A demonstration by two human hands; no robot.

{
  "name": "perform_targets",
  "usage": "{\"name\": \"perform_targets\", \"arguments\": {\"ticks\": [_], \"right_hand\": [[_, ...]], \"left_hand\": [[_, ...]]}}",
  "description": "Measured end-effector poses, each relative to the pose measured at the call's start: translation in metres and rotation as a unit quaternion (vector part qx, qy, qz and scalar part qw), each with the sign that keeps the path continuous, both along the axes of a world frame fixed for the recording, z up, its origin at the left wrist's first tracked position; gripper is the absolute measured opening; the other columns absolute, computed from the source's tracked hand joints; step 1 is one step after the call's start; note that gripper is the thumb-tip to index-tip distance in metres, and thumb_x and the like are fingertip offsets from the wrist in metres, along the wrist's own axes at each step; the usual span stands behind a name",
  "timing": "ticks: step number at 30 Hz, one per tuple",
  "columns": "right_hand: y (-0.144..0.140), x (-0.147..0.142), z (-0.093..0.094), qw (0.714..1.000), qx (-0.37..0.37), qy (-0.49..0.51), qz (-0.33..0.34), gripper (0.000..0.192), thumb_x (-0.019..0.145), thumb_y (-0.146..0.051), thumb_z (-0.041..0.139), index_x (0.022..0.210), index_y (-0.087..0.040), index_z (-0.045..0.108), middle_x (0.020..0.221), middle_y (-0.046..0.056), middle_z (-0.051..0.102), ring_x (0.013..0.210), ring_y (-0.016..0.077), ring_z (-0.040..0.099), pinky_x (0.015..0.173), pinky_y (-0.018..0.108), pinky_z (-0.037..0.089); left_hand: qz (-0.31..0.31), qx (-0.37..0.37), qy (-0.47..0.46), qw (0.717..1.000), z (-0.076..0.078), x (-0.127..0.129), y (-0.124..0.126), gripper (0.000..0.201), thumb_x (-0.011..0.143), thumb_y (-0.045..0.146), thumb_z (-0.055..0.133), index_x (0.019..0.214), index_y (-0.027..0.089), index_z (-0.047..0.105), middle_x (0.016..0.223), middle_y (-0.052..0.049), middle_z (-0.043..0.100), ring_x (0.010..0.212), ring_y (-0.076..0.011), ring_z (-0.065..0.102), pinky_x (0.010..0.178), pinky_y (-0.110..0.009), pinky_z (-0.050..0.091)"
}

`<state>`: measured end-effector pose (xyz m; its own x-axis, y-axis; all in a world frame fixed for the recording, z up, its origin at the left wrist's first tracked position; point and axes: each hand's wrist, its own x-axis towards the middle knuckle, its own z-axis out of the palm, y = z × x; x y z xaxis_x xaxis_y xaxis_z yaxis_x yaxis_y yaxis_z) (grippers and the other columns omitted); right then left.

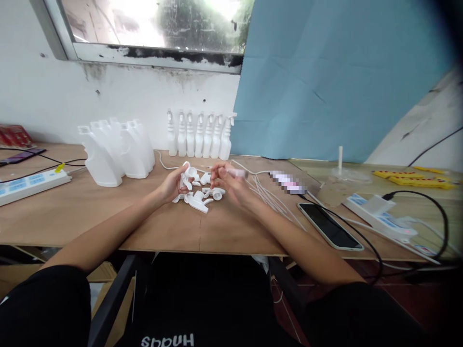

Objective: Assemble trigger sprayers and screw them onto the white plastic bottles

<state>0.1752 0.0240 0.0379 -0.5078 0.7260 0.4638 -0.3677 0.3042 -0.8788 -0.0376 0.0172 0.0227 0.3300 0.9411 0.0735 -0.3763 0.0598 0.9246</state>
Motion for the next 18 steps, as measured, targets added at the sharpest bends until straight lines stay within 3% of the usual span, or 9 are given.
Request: {"name": "perform_targets", "arguments": {"ticks": [3, 8, 13, 15, 18], "right_hand": [[-0.005, 0.001, -0.008, 0.997, 0.057, -0.051, -0.003, 0.037, 0.091, -0.051, 0.052, 0.091, -0.018, 0.068, 0.080, 0.004, 0.061, 0.073, 0.0148, 0.059, 0.069, 0.029, 0.051], [-0.004, 0.001, -0.010, 0.981, 0.124, -0.129, -0.075, 0.026, 0.092, -0.037, 0.053, 0.107, -0.021, 0.065, 0.086, 0.002, 0.067, 0.071, 0.0143, 0.061, 0.066, 0.027, 0.049], [-0.011, 0.000, -0.017, 0.954, 0.210, -0.143, -0.158, 0.019, 0.089, -0.033, 0.057, 0.099, -0.023, 0.070, 0.097, 0.003, 0.069, 0.090, 0.0187, 0.064, 0.082, 0.031, 0.049], [-0.014, -0.004, -0.020, 0.959, 0.188, -0.130, -0.167, 0.017, 0.087, -0.035, 0.061, 0.093, -0.023, 0.070, 0.096, 0.004, 0.069, 0.090, 0.0191, 0.064, 0.082, 0.031, 0.050], [-0.013, -0.015, -0.025, 0.984, 0.066, -0.061, -0.151, 0.022, 0.086, -0.043, 0.062, 0.086, -0.021, 0.064, 0.091, 0.004, 0.069, 0.074, 0.0158, 0.065, 0.071, 0.030, 0.054]], "left_hand": [[0.000, 0.018, 0.019, 1.000, -0.002, 0.001, 0.000, 0.044, 0.077, 0.056, 0.066, 0.069, 0.015, 0.052, 0.061, 0.000, 0.049, 0.038, -0.0042, 0.030, 0.038, -0.020, 0.013], [-0.012, 0.050, 0.061, 0.997, -0.005, 0.003, -0.002, 0.049, 0.081, 0.061, 0.059, 0.066, 0.015, 0.050, 0.051, 0.002, 0.041, 0.037, -0.0042, 0.027, 0.038, -0.021, 0.013], [0.014, 0.079, 0.057, 0.995, -0.006, 0.008, -0.005, 0.045, 0.081, 0.059, 0.062, 0.077, 0.017, 0.046, 0.062, 0.003, 0.049, 0.037, -0.0026, 0.028, 0.037, -0.017, 0.014], [0.027, 0.097, 0.051, 0.994, -0.006, 0.010, -0.007, 0.043, 0.081, 0.056, 0.064, 0.080, 0.019, 0.042, 0.063, 0.004, 0.048, 0.038, -0.0025, 0.029, 0.037, -0.016, 0.015], [0.051, 0.112, 0.047, 0.991, -0.005, 0.012, -0.009, 0.042, 0.081, 0.052, 0.065, 0.082, 0.021, 0.038, 0.064, 0.006, 0.047, 0.039, -0.0032, 0.031, 0.037, -0.015, 0.016]]}}
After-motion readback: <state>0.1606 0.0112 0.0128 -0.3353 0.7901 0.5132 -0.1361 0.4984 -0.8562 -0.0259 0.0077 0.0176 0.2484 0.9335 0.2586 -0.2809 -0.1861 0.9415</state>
